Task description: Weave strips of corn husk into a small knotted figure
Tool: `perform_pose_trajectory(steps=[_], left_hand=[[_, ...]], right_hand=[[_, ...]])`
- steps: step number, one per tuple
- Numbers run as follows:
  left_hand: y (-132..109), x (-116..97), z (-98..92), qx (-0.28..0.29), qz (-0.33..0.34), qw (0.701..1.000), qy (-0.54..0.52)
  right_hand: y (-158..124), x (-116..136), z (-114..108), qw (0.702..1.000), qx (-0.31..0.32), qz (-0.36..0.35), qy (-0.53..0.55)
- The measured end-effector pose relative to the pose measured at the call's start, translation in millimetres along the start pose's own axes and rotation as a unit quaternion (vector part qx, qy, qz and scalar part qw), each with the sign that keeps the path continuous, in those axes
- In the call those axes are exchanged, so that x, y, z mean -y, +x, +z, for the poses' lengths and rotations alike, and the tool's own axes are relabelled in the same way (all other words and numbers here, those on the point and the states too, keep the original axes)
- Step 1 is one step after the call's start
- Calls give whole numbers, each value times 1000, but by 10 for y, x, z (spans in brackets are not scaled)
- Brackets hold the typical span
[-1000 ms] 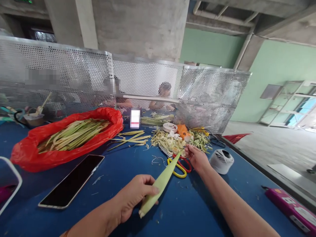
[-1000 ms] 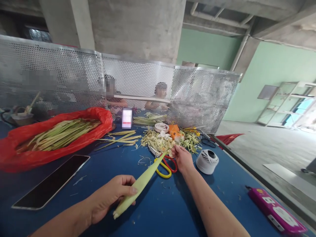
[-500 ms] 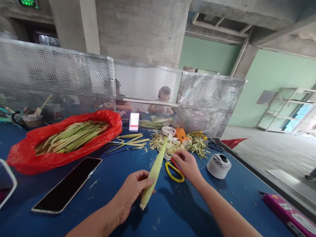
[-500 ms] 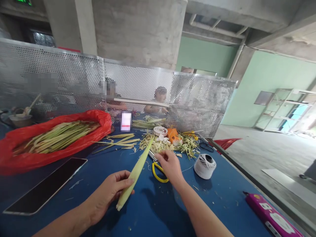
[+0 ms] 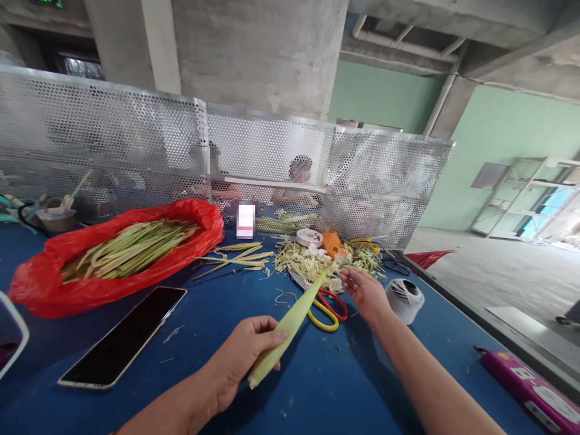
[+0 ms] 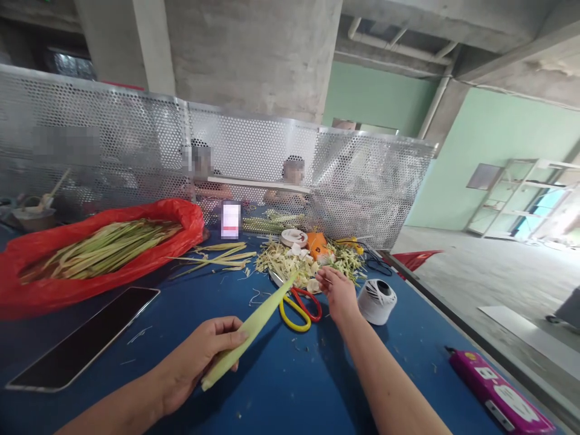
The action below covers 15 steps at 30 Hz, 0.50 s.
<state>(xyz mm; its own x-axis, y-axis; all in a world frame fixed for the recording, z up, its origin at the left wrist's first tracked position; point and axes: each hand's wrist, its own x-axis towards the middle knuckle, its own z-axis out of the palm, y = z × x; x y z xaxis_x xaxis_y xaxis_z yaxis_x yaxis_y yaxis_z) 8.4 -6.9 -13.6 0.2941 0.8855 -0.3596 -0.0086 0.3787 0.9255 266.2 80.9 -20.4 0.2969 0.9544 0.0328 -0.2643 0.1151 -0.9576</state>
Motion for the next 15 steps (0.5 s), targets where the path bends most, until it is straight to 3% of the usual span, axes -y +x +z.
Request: perform_pose_trajectory(steps=[3, 7, 9, 11, 13, 15], left_hand=[[-7, -16, -14, 2, -1, 997, -81], [20, -8, -27, 3, 14, 987, -162], [35, -3, -24, 7, 29, 983, -178], [43, 0, -16, 7, 53, 981, -185], [46, 2, -10, -1, 77, 980, -184], [50, 12, -11, -11, 95, 979, -177]], right_hand=[[-42, 30, -38, 989, -16, -54, -134], [-269, 33, 133, 959, 4, -125, -254], [-406, 14, 265, 943, 36, -164, -288], [-554, -33, 394, 901, 118, -222, -354], [-708, -108, 508, 895, 210, -183, -349], [-853, -196, 600, 908, 291, -78, -292]])
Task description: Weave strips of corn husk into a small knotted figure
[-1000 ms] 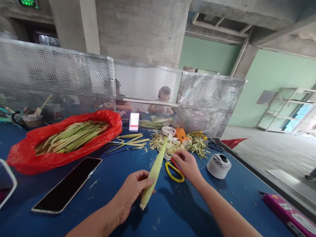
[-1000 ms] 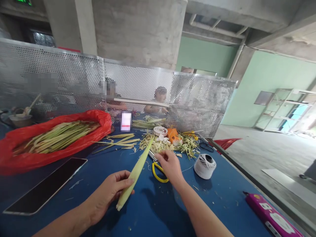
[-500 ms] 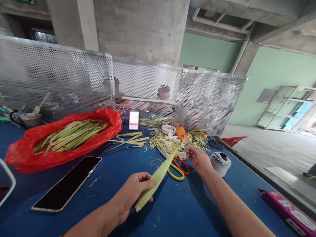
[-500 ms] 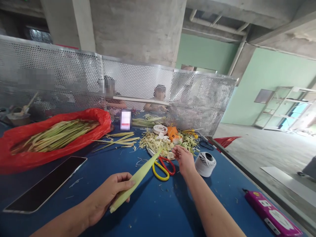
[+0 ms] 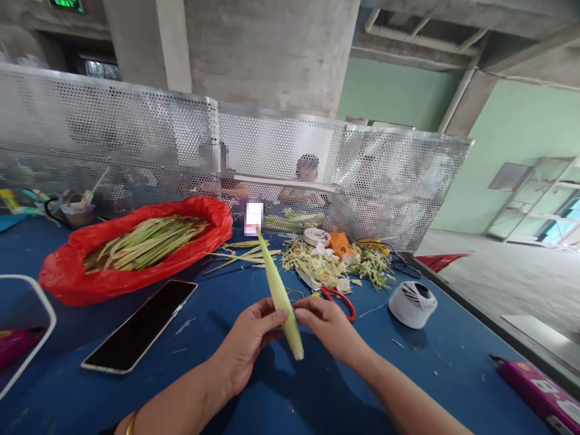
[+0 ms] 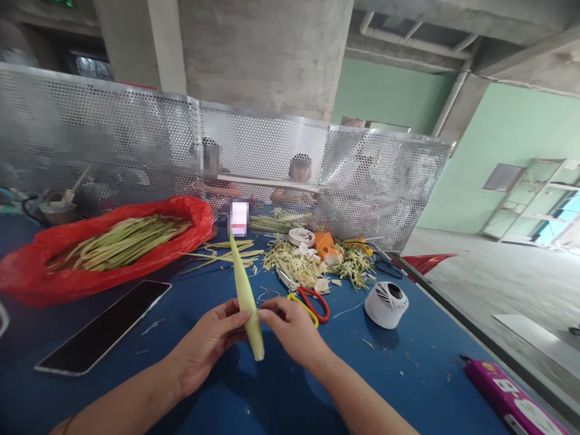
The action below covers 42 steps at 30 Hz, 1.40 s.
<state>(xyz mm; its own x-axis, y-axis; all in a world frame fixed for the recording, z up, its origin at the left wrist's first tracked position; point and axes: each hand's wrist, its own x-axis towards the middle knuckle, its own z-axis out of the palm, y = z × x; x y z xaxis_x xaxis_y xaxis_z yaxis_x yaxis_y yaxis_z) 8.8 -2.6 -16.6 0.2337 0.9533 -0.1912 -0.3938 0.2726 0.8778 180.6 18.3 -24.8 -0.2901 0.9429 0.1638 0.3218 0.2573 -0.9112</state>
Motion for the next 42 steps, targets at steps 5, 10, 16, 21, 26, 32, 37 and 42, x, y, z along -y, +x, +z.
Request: perform_pose_trajectory(steps=[5, 10, 16, 21, 26, 32, 37, 42], left_hand=[[23, 38, -43, -29, 4, 997, 67], [47, 53, -58, -48, -2, 996, 71], [36, 45, -46, -15, 2, 999, 47], [28, 36, -30, -19, 0, 999, 42], [0, 33, 4, -25, -5, 998, 57], [-5, 19, -3, -67, 22, 990, 122], [-16, -9, 11, -86, 37, 979, 180], [-25, -46, 14, -70, 35, 984, 161]], right_hand=[[-86, 10, 235, 982, 48, 94, 154], [-99, 48, 204, 979, 37, 95, 174], [-128, 131, 166, 945, 98, 156, 269], [-85, 56, 160, 985, -21, 103, 136], [-137, 42, 191, 990, -99, 26, -93], [-181, 51, 184, 995, -36, 8, -97], [-144, 16, 146, 994, -34, -19, -97], [-108, -40, 142, 1000, -17, 22, -3]])
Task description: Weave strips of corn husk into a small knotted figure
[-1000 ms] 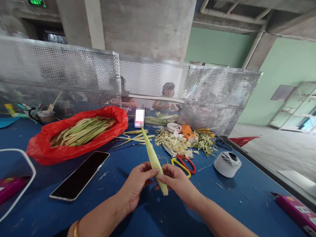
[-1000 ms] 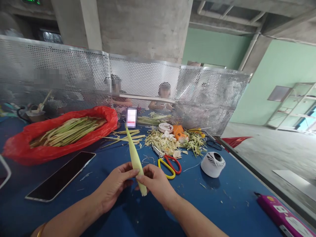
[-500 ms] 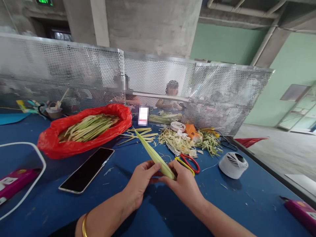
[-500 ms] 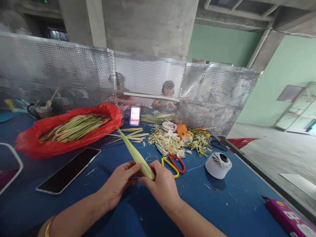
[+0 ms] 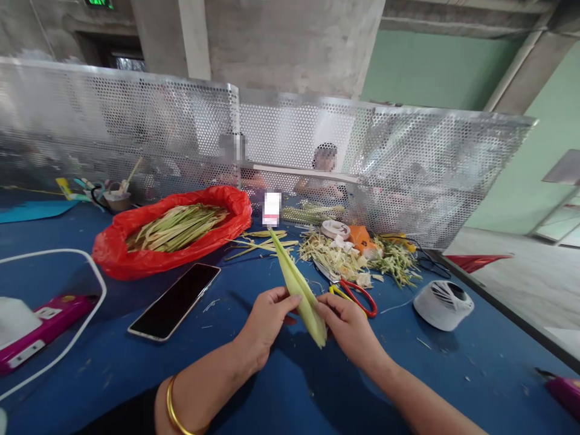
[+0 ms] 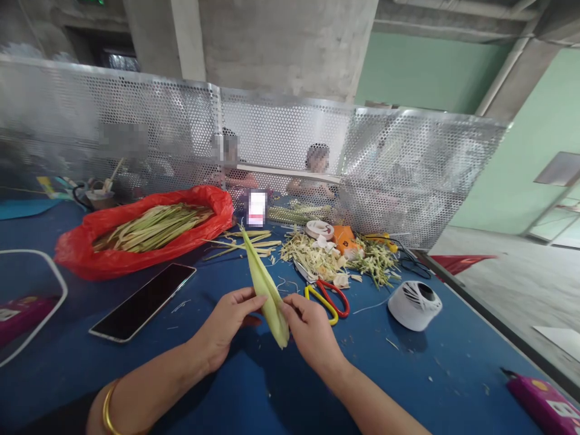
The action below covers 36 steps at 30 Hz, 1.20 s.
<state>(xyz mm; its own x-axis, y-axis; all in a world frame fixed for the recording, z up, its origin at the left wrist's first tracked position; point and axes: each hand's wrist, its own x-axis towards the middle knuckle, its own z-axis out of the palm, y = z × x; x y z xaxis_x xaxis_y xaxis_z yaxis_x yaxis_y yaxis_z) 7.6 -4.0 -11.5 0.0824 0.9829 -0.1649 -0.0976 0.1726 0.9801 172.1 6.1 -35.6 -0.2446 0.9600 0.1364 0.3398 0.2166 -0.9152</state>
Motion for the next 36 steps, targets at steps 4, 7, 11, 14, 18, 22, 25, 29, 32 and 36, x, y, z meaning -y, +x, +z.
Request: perform_pose_trajectory(steps=[4, 7, 11, 14, 18, 22, 25, 29, 32, 36], left_hand=[[30, 28, -13, 20, -19, 998, -47], [61, 66, -21, 52, -29, 994, -90], [85, 96, -28, 87, -19, 990, -113], [70, 99, -11, 68, -8, 994, -83], [9, 103, 54, 55, -18, 998, -19], [-9, 116, 92, 100, -25, 994, -26], [27, 117, 74, 82, -21, 996, -33], [68, 99, 43, 67, -29, 996, -49], [77, 88, 27, 69, -40, 994, -73], [70, 87, 13, 76, -43, 992, -86]], right_hand=[[28, -7, 10, 994, 7, 60, 91], [26, 35, 9, 990, 17, 79, 112], [9, 71, 15, 988, 63, 90, 105], [-2, 54, 30, 992, 36, 77, 89], [-27, 9, 63, 998, -11, 38, 45], [-43, 5, 85, 997, 11, 41, 68], [-27, 33, 62, 993, 1, 51, 107], [3, 60, -2, 985, -22, 69, 154], [13, 63, -35, 981, -36, 77, 173], [17, 78, -43, 983, -37, 76, 165]])
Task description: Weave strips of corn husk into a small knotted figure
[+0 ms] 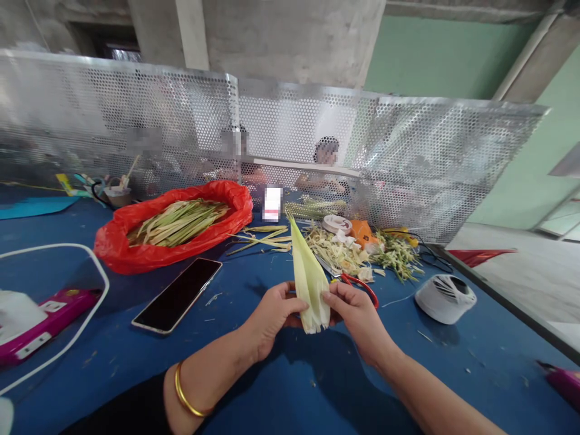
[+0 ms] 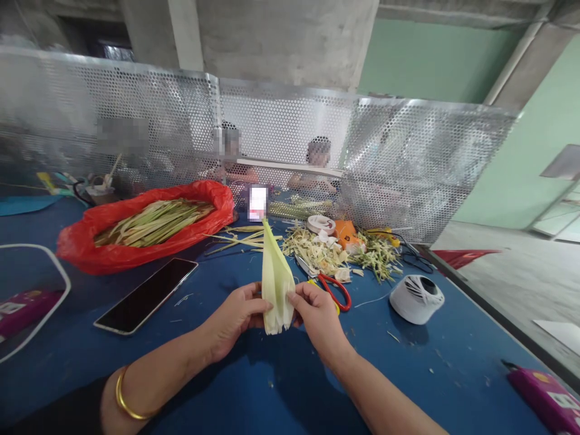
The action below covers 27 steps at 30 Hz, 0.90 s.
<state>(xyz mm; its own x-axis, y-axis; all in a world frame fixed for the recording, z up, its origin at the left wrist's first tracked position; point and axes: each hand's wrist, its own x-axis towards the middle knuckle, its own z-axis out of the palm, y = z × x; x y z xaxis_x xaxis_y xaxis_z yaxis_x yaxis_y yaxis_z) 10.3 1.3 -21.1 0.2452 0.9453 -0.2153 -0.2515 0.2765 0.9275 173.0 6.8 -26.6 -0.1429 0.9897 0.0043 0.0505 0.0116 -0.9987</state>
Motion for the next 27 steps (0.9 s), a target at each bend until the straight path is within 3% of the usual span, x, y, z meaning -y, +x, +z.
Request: perform_pose_trajectory(steps=[7, 13, 18, 27], left_hand=[[-19, -10, 25, -39, -1, 999, -3], [-14, -16, 33, -89, 6, 996, -28], [5, -11, 13, -86, 2, 996, -39], [0, -37, -2, -75, -1, 995, -59]], right_hand=[[9, -21, 20, 998, 44, 7, -40], [-38, -104, 44, 983, 52, -66, -164], [-51, -51, 47, 988, 95, -36, -114], [-23, -59, 26, 991, 98, -12, -93]])
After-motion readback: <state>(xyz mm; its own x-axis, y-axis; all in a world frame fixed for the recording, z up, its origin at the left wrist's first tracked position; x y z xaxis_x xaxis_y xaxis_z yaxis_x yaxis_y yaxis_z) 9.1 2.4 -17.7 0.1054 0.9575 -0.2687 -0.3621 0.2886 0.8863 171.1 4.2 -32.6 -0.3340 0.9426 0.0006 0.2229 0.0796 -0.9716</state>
